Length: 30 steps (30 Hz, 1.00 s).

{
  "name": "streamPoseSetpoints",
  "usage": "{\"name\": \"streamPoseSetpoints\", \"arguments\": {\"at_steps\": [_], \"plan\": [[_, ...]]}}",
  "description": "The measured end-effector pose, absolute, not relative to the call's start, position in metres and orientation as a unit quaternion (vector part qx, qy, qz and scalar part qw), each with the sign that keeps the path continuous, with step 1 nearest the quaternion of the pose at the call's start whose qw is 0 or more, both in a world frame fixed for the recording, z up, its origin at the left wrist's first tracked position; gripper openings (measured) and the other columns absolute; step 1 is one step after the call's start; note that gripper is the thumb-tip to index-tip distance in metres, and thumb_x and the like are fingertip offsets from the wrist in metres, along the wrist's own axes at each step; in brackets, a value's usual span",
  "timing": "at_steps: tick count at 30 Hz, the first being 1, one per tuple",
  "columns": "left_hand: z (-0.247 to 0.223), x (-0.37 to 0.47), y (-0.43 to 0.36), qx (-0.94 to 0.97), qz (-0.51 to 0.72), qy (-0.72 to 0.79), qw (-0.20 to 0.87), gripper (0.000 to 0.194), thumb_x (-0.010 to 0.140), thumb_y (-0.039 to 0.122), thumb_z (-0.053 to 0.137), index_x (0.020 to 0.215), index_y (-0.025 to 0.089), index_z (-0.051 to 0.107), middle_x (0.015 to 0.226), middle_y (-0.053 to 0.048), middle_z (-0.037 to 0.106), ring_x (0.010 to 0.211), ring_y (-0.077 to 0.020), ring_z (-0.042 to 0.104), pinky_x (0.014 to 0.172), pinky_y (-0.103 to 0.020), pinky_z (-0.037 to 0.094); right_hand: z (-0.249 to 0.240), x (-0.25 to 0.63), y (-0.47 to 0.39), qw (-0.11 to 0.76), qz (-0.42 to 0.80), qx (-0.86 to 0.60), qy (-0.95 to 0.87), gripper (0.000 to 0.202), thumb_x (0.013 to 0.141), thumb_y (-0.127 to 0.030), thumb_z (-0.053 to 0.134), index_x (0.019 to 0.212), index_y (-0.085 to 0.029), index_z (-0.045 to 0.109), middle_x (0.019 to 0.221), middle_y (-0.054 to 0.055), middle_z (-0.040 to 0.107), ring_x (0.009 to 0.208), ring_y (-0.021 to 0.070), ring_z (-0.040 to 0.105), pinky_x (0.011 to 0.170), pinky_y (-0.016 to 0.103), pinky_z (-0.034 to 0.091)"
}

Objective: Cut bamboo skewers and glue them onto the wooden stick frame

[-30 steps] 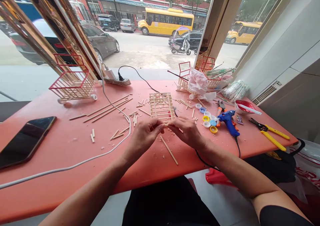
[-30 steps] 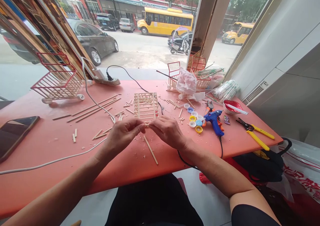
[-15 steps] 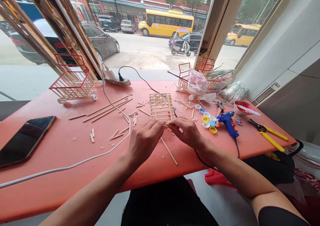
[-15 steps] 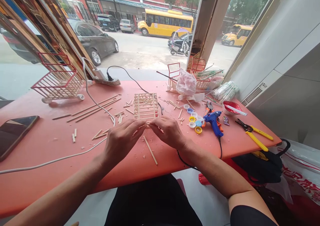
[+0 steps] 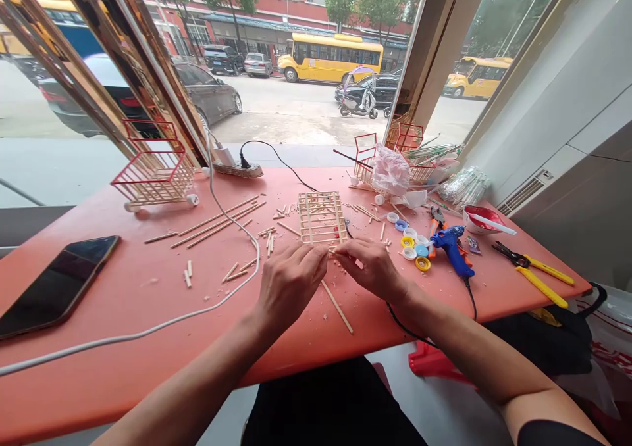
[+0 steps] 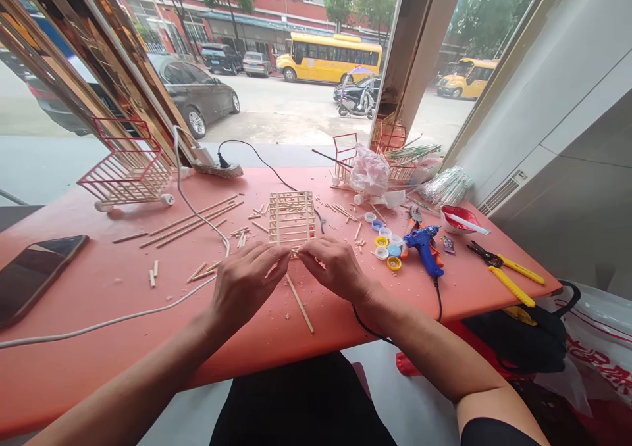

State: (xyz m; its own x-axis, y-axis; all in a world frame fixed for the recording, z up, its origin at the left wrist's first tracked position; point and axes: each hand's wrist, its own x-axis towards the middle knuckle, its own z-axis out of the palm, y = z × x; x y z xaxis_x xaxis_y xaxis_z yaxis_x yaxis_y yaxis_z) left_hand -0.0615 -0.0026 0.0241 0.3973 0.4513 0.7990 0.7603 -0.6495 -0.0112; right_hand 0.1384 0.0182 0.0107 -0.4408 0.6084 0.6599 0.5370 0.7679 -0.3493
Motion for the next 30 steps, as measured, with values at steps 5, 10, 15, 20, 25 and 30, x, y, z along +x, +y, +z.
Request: {"name": "streamPoseSetpoints", "arguments": {"at_steps": [5, 10, 15, 20, 25, 30], "plan": [[0.0219, -0.0614, -0.003, -0.812, -0.417, -0.377, 0.154, 0.018, 0.096, 0.014, 0.056, 0.083, 0.018, 0.067, 0.071, -0.002, 0.071, 0.068, -0.0187, 0.066, 0.065, -0.03, 0.045, 0.0105, 0.1382, 0.0168, 0.403, 0.04, -0.336, -0.85, 0.016, 0.102, -0.024, 0.059, 0.09, -0.02, 0.068, 0.08, 0.003, 0.073, 0.077, 0.0155, 0.065, 0.075, 0.027, 0.048], [0.0197, -0.061, -0.0025, -0.808, -0.425, -0.391, 0.118, 0.017, 0.093, 0.012, 0.057, 0.08, 0.019, 0.066, 0.069, -0.001, 0.07, 0.065, -0.0166, 0.063, 0.065, -0.028, 0.046, 0.0111, 0.1381, 0.0156, 0.403, 0.043, -0.326, -0.854, 0.019, 0.104, -0.026, 0.056, 0.09, -0.02, 0.068, 0.081, 0.003, 0.073, 0.076, 0.0153, 0.065, 0.073, 0.028, 0.048], [0.0194, -0.062, -0.001, -0.81, -0.43, -0.38, 0.125, 0.019, 0.095, 0.013, 0.056, 0.079, 0.019, 0.065, 0.068, -0.001, 0.069, 0.064, -0.0173, 0.063, 0.064, -0.028, 0.046, 0.0112, 0.1392, 0.0155, 0.392, 0.049, -0.33, -0.858, 0.02, 0.104, -0.026, 0.056, 0.09, -0.02, 0.068, 0.082, 0.004, 0.074, 0.077, 0.0161, 0.067, 0.074, 0.028, 0.049], [0.0202, -0.0641, -0.0004, -0.811, -0.429, -0.38, 0.117, 0.013, 0.1, 0.022, 0.059, 0.094, 0.016, 0.069, 0.078, -0.004, 0.075, 0.069, -0.0186, 0.069, 0.065, -0.029, 0.048, 0.0123, 0.1404, 0.0168, 0.403, 0.049, -0.338, -0.849, 0.015, 0.103, -0.024, 0.058, 0.093, -0.02, 0.068, 0.086, 0.004, 0.076, 0.081, 0.0164, 0.068, 0.077, 0.028, 0.051], [0.0214, -0.0639, -0.0018, -0.816, -0.424, -0.374, 0.119, 0.012, 0.099, 0.019, 0.059, 0.096, 0.015, 0.071, 0.083, -0.006, 0.077, 0.073, -0.0209, 0.072, 0.067, -0.03, 0.05, 0.0136, 0.1407, 0.017, 0.403, 0.044, -0.335, -0.851, 0.014, 0.102, -0.024, 0.059, 0.092, -0.02, 0.068, 0.086, 0.004, 0.076, 0.08, 0.0168, 0.069, 0.076, 0.028, 0.05], [0.0236, -0.0627, -0.0037, -0.814, -0.417, -0.388, 0.117, 0.013, 0.098, 0.017, 0.059, 0.093, 0.017, 0.071, 0.08, -0.003, 0.076, 0.072, -0.0194, 0.07, 0.066, -0.029, 0.047, 0.0129, 0.1391, 0.0169, 0.404, 0.039, -0.328, -0.853, 0.014, 0.102, -0.023, 0.059, 0.093, -0.02, 0.068, 0.085, 0.004, 0.075, 0.079, 0.016, 0.068, 0.076, 0.027, 0.05]]}}
